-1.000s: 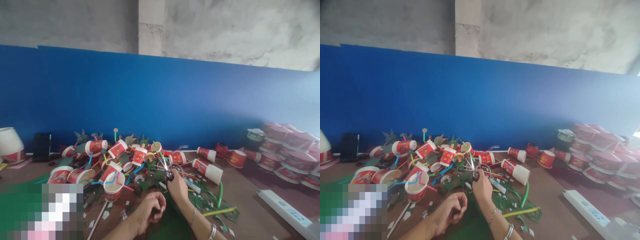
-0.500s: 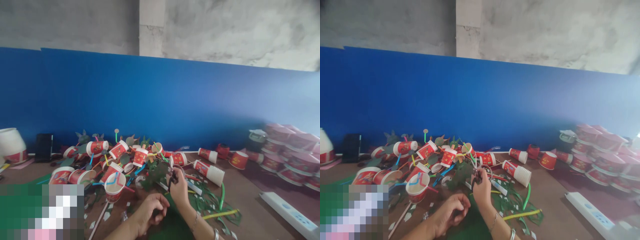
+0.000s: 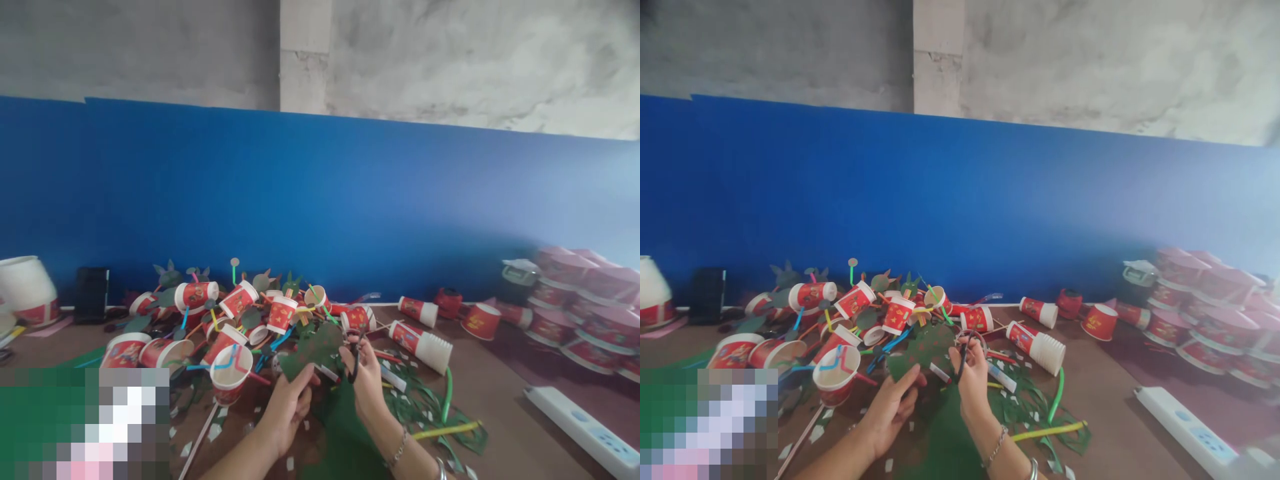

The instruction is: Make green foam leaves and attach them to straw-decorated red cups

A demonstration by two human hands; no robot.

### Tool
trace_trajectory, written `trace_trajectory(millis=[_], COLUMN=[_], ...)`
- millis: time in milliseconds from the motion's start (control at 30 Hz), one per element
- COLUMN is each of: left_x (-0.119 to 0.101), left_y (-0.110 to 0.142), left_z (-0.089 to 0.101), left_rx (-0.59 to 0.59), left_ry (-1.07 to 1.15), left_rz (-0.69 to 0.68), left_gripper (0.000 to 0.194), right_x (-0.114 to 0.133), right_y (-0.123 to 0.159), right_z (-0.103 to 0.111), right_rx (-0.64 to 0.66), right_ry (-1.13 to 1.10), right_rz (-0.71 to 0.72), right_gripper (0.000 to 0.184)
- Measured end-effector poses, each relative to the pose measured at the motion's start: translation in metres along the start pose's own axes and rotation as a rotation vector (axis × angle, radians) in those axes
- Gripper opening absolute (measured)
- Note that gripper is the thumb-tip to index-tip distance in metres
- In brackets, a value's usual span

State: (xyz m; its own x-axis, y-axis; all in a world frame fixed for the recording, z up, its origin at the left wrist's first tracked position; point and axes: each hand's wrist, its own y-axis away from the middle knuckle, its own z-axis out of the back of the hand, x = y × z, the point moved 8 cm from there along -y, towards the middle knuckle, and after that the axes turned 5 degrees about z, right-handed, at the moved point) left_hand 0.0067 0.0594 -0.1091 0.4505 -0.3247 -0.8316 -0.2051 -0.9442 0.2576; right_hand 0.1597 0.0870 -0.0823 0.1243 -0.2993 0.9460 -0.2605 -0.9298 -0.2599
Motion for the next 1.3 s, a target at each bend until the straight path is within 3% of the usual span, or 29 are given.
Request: trace_trajectory(millis=[100, 200, 300, 433, 500, 767, 1300], left_x=[-0.012, -0.024, -0.031, -0.029, -0.026, -0.022, -0.018], left_y=[0.000, 0.004, 0.007, 0.007, 0.006, 0.006, 0.002], left_z=[0.012, 0.024, 0.027, 0.030, 0.030, 0.026, 0.027], left_rx=[-0.161, -0.307, -0.345, -0.364, -0.357, -0.329, -0.309], left_ry=[-0.045, -0.098, -0.152, -0.136, -0.114, -0.139, -0.155], left_rz=[-0.141, -0.263, -0.318, -0.293, -0.279, -0.273, -0.262], left_gripper=[0.045, 0.047, 0.050, 0.052, 0.053, 0.050, 0.049], right_x=[0.001, 0.002, -0.004, -0.012, -0.012, -0.014, -0.016], right_y=[0.008, 0.015, 0.023, 0.039, 0.045, 0.041, 0.040], right_z=[-0.009, -0.025, -0.035, -0.043, -0.043, -0.044, -0.045], right_rx=[0.040, 0.232, 0.462, 0.829, 0.928, 0.835, 0.804], right_ry=[-0.017, 0.021, 0.114, 0.175, 0.188, 0.221, 0.265], right_rz=[-0.035, -0.060, -0.161, -0.343, -0.394, -0.350, -0.317], right_gripper=[0.038, 0.040, 0.041, 0.041, 0.039, 0.041, 0.038])
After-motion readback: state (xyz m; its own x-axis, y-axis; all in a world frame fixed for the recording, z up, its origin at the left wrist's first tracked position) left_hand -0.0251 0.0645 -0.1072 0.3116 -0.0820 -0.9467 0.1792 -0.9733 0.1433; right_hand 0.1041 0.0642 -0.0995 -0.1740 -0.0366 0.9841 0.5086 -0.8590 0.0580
